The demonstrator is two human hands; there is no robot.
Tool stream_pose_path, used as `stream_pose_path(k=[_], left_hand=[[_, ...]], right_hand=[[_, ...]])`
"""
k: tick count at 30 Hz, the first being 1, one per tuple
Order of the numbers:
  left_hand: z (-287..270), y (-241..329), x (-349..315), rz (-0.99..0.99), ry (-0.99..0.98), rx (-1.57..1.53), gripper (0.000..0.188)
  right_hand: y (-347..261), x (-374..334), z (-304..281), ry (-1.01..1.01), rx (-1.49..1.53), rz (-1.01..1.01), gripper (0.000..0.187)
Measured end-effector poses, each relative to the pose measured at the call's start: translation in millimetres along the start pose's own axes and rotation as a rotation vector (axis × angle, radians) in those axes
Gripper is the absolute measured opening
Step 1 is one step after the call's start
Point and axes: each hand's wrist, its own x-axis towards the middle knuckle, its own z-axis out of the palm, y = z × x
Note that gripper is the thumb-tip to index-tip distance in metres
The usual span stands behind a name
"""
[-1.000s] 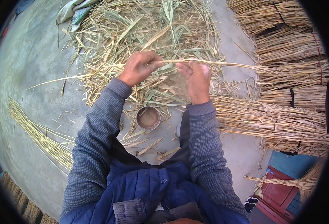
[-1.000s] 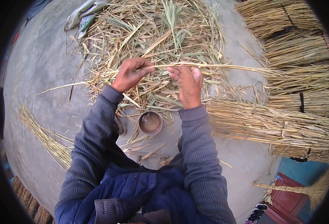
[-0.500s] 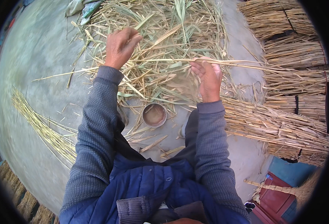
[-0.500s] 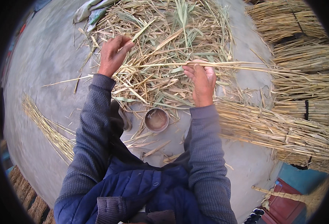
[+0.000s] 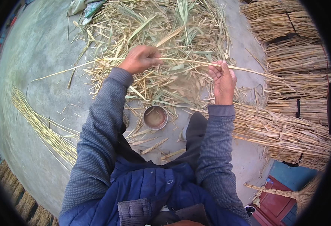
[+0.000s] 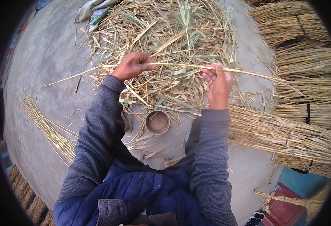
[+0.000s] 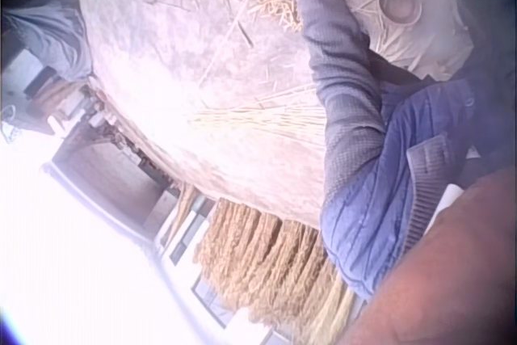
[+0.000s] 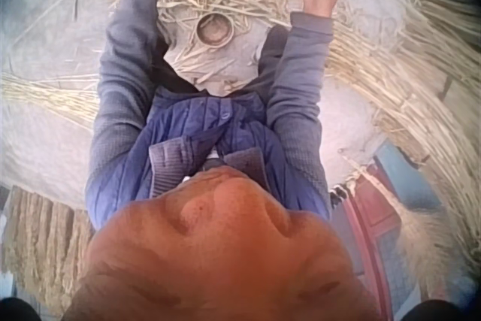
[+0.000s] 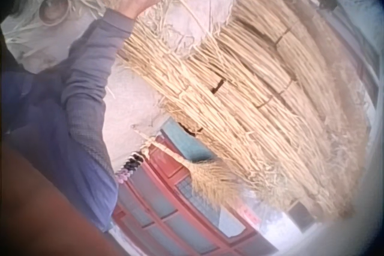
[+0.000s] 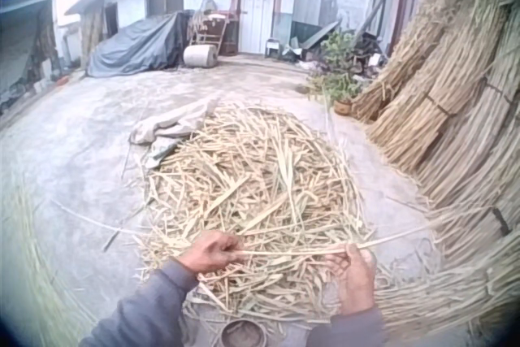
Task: The person sits on the floor and repeatedly strips leaves from long plant stems by hand. The person holds each stem with both hands, pulls off the leaves, and places the cleaned stem aside. The process is repeated for multiple stems.
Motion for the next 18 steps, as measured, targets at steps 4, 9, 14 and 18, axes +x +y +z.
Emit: stream_pose_path(k=[4, 9, 14, 18], left_hand=[[12.5, 12.6, 1.0, 0.013, -0.023, -0.170, 0.023], [31.9, 30.5, 3.1, 0.053, 0.060, -0.202, 0.020], [13.7, 21.2, 1.8, -0.081, -0.060, -0.377, 0.023], [0.6, 19.2, -0.4, -0.116, -0.091, -0.340, 0.025]], right_hand=[[11.2, -8.2, 6.6, -0.130, 0.023, 0.040, 0.028], [16.0, -19.3, 20.1, -0.229, 0.032, 0.075, 0.029], [-0.6, -17.5, 11.9, -0.369, 0.030, 0.030, 0.026], [1.8, -17.2, 10.6, -0.334, 0.043, 0.053, 0.025]])
